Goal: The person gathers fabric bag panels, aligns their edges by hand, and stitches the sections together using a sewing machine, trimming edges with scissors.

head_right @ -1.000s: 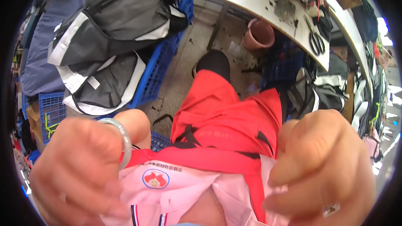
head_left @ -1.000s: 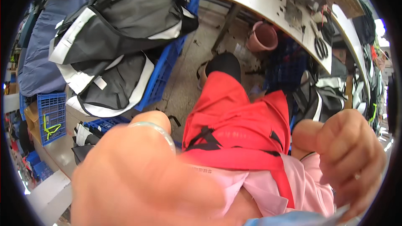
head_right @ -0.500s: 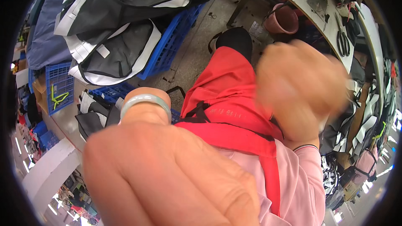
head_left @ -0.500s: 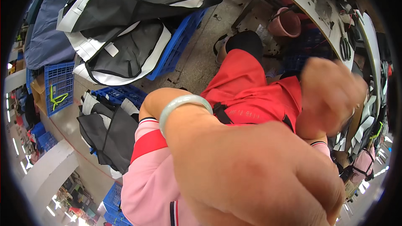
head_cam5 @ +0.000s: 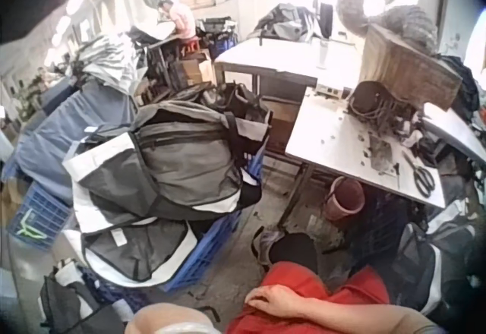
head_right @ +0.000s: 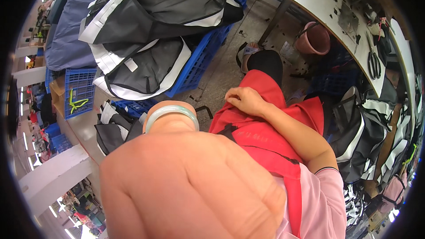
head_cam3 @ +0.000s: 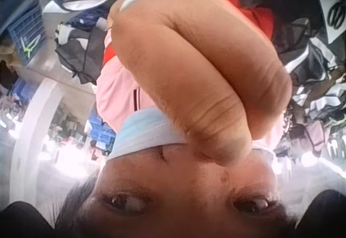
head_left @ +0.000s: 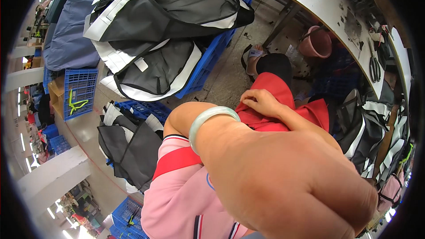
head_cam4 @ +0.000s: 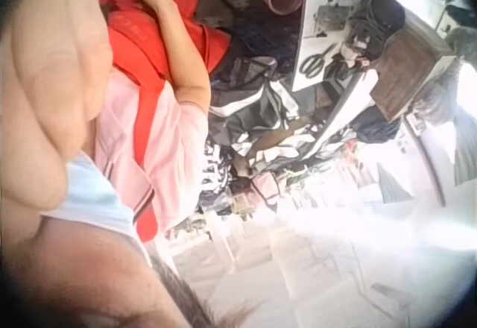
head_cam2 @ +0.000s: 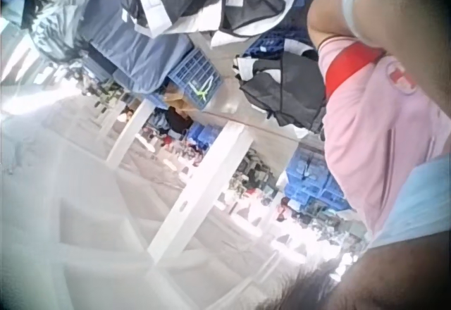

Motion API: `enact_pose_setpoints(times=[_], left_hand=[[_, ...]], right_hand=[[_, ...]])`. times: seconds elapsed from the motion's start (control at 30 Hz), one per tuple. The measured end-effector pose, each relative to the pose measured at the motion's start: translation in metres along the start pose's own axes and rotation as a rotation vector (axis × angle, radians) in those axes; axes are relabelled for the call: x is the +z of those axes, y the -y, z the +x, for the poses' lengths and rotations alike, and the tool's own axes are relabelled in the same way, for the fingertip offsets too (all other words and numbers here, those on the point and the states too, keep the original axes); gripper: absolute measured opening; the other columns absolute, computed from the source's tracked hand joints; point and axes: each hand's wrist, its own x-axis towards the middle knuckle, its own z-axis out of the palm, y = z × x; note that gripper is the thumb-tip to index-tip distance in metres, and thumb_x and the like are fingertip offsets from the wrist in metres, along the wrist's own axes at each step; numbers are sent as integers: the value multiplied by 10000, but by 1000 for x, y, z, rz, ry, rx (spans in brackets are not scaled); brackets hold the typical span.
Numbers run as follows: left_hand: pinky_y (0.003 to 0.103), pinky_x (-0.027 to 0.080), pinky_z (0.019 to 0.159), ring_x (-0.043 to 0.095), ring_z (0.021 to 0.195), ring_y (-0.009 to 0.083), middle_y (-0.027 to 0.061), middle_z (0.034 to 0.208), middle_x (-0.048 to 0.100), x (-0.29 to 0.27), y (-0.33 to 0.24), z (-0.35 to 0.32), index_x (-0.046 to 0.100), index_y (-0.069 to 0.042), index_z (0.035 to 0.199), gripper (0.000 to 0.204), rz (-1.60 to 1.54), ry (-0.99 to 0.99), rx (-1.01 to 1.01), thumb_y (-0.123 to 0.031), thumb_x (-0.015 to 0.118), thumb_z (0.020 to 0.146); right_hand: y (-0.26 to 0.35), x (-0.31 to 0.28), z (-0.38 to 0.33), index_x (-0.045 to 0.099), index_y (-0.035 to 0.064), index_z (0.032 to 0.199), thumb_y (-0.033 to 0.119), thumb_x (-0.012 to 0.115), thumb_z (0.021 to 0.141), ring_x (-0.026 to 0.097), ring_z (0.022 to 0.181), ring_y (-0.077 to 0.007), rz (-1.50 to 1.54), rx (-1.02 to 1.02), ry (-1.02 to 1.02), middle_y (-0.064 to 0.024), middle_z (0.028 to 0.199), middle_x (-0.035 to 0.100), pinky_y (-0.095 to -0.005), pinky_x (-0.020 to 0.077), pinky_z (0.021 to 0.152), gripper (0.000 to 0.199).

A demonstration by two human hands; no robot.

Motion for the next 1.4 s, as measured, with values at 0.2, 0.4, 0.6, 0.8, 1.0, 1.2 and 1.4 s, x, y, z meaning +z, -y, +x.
enact_pose_setpoints(times=[0.2,0.4,0.6,0.8,1.0,1.2,1.4], left_hand=[[374,514,776,646,937,359,303,1180,582,-3,7,8,595,139,1140,559,-284,-40,-50,-363,650,901],[383,514,799,643,957,367,310,1176,582,9,21,11,590,150,1143,589,-493,173,-31,-381,656,897],[392,513,823,639,977,374,316,1173,581,26,27,10,584,161,1145,619,-680,301,-77,-398,663,892],[399,515,809,640,936,356,261,1090,611,8,37,26,602,125,1088,476,-614,429,-76,-320,620,918],[408,519,782,643,869,327,177,968,655,-20,47,13,629,68,1000,279,-410,453,-101,-198,554,957],[322,502,851,647,955,245,126,1027,671,-83,111,-44,649,9,1084,225,463,112,-491,-105,618,893],[290,482,834,624,957,194,103,1036,646,-124,203,-239,656,-15,1099,223,789,-409,-944,-112,600,906]], right_hand=[[-10,-15,16,641,13,1002,101,561,922,570,646,-68,366,194,-37,-17,750,614,-247,478,557,143],[-23,-10,16,640,40,1002,125,562,934,552,578,-67,447,236,-27,-1,741,589,-230,460,485,133],[-24,-13,12,627,18,1016,110,546,941,562,618,-74,536,273,-29,-21,792,599,-225,472,479,143],[-25,-20,22,616,15,1032,121,540,947,564,614,-75,573,256,7,-29,801,597,-223,492,478,155],[-43,-49,50,624,61,1062,99,557,915,580,707,-77,459,74,-251,-4,779,584,-251,501,591,166],[-52,-169,172,531,94,1252,204,575,888,623,895,-268,73,-43,-840,-141,955,639,-379,487,805,383],[-26,-231,264,318,125,1435,284,644,839,474,1228,-403,-70,-61,-1154,-227,1317,497,-424,378,1043,698]])
